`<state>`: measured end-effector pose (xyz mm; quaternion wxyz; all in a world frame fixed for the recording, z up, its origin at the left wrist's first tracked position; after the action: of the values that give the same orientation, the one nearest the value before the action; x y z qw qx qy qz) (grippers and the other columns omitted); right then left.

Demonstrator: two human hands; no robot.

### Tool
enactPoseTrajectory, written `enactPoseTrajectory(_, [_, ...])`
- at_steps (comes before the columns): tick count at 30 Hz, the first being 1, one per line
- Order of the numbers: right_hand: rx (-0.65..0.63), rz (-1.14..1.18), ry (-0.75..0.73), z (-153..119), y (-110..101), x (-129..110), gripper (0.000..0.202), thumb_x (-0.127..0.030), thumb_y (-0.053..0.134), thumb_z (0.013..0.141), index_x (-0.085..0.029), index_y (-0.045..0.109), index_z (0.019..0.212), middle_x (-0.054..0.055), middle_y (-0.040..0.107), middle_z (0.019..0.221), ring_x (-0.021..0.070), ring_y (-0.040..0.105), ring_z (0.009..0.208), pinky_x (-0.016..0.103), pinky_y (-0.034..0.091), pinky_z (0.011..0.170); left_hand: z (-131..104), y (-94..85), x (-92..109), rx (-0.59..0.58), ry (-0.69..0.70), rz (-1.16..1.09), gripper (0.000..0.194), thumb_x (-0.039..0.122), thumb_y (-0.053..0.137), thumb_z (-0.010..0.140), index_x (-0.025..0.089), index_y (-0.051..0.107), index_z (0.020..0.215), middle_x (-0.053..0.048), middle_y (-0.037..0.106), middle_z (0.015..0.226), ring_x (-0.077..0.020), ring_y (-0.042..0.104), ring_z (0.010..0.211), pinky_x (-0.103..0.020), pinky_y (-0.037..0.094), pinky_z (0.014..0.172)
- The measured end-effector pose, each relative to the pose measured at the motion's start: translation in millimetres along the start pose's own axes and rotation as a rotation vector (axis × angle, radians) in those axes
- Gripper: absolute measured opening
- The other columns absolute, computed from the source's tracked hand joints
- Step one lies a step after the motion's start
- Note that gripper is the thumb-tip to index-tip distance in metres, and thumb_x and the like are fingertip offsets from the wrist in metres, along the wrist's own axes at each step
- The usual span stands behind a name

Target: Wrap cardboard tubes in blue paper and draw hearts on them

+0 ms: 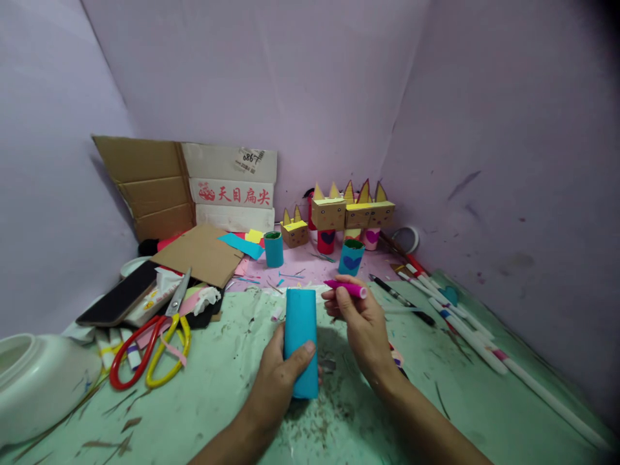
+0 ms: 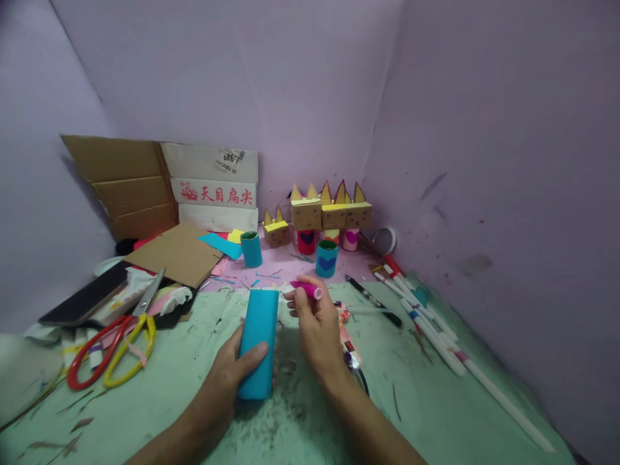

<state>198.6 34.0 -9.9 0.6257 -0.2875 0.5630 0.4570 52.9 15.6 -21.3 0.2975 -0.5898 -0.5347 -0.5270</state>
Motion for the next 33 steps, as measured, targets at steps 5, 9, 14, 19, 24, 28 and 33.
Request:
enactPoseTrajectory(5, [-0.214,0.044,0.213,-4,8,3,0.054,-0.039,0.081,0.06,-0.021,0.06,0.107,0.005,0.069,0.094,0.0229,0.064,0.086,0.034,0.052,0.073,1,-1.3,2,-0.106,-0.099,-0.218,0.067,0.022,0.072,0.055,0.014,0.051,0.118,-0.003,0.065,0.073,-0.0191,0.062,0.061,-0.031,0.051,0.058])
enactPoseTrajectory(9, [-0.297,0.242,0.339,-7,11,3,0.065,-0.033,0.086,0.051,-0.021,0.057,0.109,0.002,0.069,0.089,0.021,0.065,0.08,0.032,0.052,0.07,4,-3.0,0,-0.152,-0.111,-0.269,0.061,0.027,0.071,0.057,0.012,0.056,0.113,-0.007,0.067,0.077,-0.0226,0.064,0.066,-0.033,0.051,0.06])
enactPoseTrajectory(14, [-0.194,0.216,0.302,-6,12,2,0.062,-0.03,0.087,0.048,-0.021,0.058,0.102,0.002,0.071,0.089,0.0211,0.066,0.083,0.033,0.052,0.075,7,-5.9,-1,-0.134,0.119,0.019,0.069,0.042,0.079,0.062,0.015,0.054,0.12,-0.01,0.067,0.1,-0.0261,0.063,0.089,-0.032,0.05,0.072])
enactPoseTrajectory(19, [-0.102,0.104,0.201,-2,9,-6,0.051,-0.037,0.084,0.055,-0.02,0.061,0.098,0.005,0.074,0.089,0.0225,0.068,0.084,0.036,0.054,0.077,6,-9.8,-1,-0.045,0.13,0.127,0.066,0.047,0.078,0.061,0.013,0.057,0.113,-0.008,0.067,0.091,-0.023,0.063,0.08,-0.03,0.051,0.069])
enactPoseTrajectory(24, [0.124,0.155,-0.007,3,-8,-19,0.038,-0.051,0.069,0.075,-0.019,0.064,0.094,0.002,0.071,0.068,0.0173,0.067,0.062,0.03,0.054,0.059,6,-10.2,-3,-0.002,0.018,0.077,0.06,0.043,0.079,0.062,0.013,0.056,0.109,-0.004,0.064,0.076,-0.0184,0.06,0.065,-0.029,0.05,0.058])
enactPoseTrajectory(28, [0.088,0.059,-0.139,-2,-9,-19,0.032,-0.049,0.068,0.078,-0.017,0.069,0.082,0.0,0.064,0.056,0.0137,0.059,0.05,0.026,0.049,0.048,5,-7.6,0,0.017,0.071,0.089,0.06,0.042,0.078,0.061,0.013,0.058,0.109,-0.004,0.065,0.077,-0.0183,0.059,0.065,-0.029,0.05,0.059])
enactPoseTrajectory(33, [-0.036,-0.148,-0.334,-9,-4,-10,0.02,-0.038,0.064,0.085,-0.021,0.071,0.092,0.003,0.069,0.071,0.0161,0.062,0.06,0.03,0.051,0.054,6,-6.4,3,0.004,0.127,0.167,0.054,0.041,0.075,0.064,0.013,0.059,0.108,-0.002,0.062,0.075,-0.0162,0.053,0.063,-0.027,0.047,0.058])
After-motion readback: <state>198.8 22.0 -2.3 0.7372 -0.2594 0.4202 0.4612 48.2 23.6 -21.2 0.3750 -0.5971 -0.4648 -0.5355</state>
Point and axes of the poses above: each hand's wrist, its own z-axis towards the middle knuckle, its own y-axis out of the palm, x = y × z, the point moved 2 cm from there along z, towards the middle knuckle
